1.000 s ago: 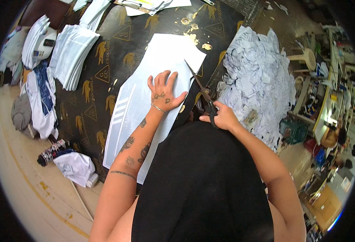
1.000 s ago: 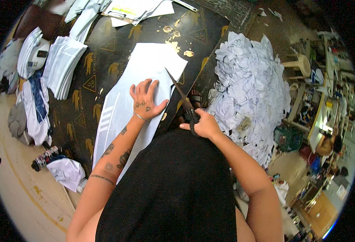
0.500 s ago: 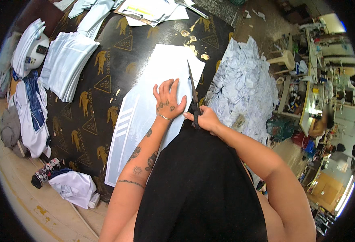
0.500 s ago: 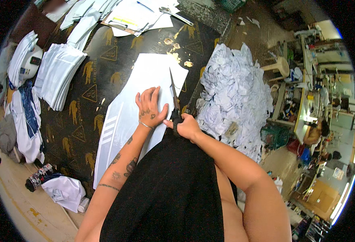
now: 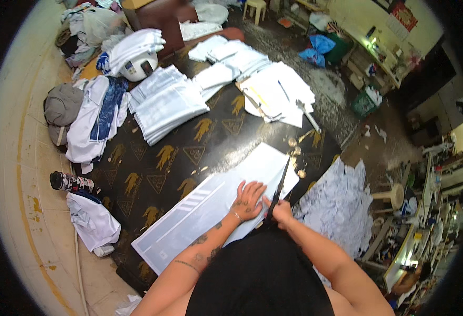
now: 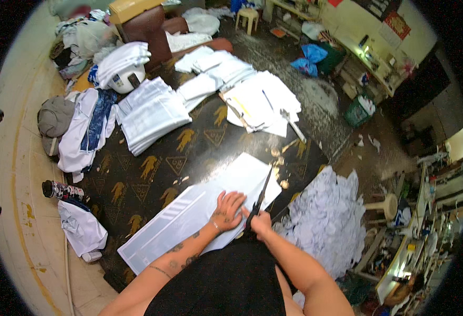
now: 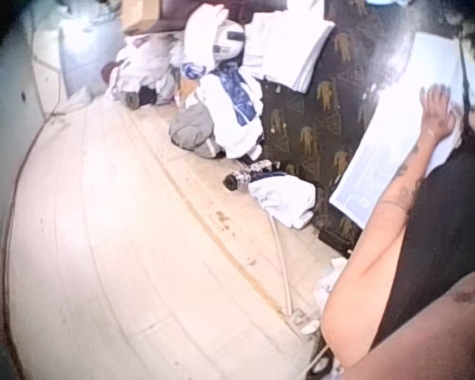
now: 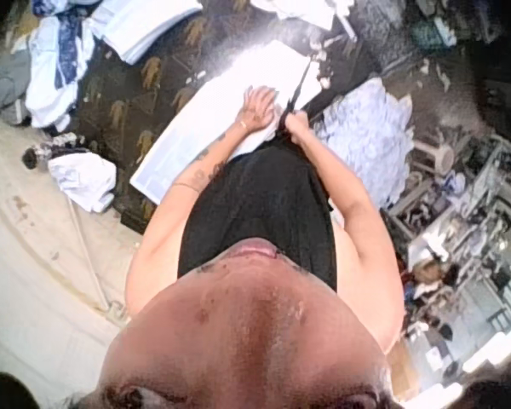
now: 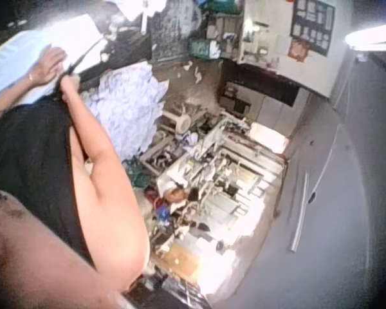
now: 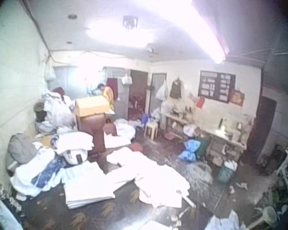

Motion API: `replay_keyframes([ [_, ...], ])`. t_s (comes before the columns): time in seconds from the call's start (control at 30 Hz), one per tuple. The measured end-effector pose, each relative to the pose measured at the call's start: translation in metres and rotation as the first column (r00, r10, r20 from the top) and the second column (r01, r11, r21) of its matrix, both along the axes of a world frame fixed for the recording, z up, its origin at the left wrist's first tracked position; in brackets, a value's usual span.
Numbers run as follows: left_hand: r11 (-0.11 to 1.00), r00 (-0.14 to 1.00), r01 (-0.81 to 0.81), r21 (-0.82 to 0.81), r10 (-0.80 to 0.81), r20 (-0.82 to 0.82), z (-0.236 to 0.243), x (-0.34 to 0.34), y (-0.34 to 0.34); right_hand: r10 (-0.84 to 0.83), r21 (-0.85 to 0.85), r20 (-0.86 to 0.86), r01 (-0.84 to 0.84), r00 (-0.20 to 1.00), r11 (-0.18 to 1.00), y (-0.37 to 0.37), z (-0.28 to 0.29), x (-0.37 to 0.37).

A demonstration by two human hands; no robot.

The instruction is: The person uses shears to cut a white fabric piece laid over a printed t-shirt on a work table. They repeatedly align the fabric, cut along the shirt's outline, fold the cut piece, and stack it with previous pieces. The process is repeated multiple times with new fabric pieces.

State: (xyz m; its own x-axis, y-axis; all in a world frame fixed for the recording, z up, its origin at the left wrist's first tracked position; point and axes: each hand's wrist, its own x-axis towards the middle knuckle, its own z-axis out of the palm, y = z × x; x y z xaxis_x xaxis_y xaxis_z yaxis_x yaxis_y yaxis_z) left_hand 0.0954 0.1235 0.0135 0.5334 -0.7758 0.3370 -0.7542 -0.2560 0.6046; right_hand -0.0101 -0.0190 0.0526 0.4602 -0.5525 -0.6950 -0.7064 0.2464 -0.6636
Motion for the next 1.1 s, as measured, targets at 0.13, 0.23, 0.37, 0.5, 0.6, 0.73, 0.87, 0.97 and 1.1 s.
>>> replay_keyframes([
  [0.13,0.992,0.999,0.017,0.124,-0.021,0.038,0.011,-0.005,-0.002,0.089,-0.012,0.102,-0.088,0.991,0.996,-0.039,-0.01,-0.023],
  [0.23,0.938,0.998,-0.014,0.346,0.032,-0.046,0.014,-0.008,-0.021,0.301,-0.235,0.097,-0.272,0.949,0.933,-0.103,0.01,-0.031],
  [0.37,0.897,0.985,0.059,0.438,-0.123,0.119,0.023,-0.01,-0.091,0.69,-0.446,0.013,-0.613,0.724,0.652,-0.21,0.05,0.001],
  [0.5,0.768,0.863,0.477,0.427,-0.502,-0.06,0.05,-0.024,-0.194,0.866,-0.597,-0.16,-0.745,0.473,0.297,-0.287,0.051,0.075],
  [0.6,0.797,0.808,0.586,0.142,-0.563,-0.173,0.061,-0.035,-0.236,0.861,-0.618,-0.372,-0.785,0.346,0.048,-0.308,0.033,0.123],
  [0.73,0.987,0.991,0.116,0.112,-0.107,-0.084,0.039,-0.012,-0.179,0.885,-0.629,-0.365,-0.777,0.29,-0.005,-0.317,0.019,0.143],
  [0.87,0.528,0.552,-0.823,0.207,0.83,0.079,0.001,0.0,0.003,0.884,-0.679,-0.325,-0.734,0.336,0.029,-0.311,0.015,0.125],
  [0.97,-0.261,-0.271,-0.949,0.175,0.962,-0.039,-0.014,-0.055,0.156,0.826,-0.725,-0.423,-0.686,0.373,-0.061,-0.283,0.008,0.107],
  [1.1,-0.872,-0.87,-0.391,0.294,0.454,0.193,-0.021,-0.17,0.273,0.997,-0.85,0.01,-0.524,0.08,0.051,-0.218,0.004,0.096],
])
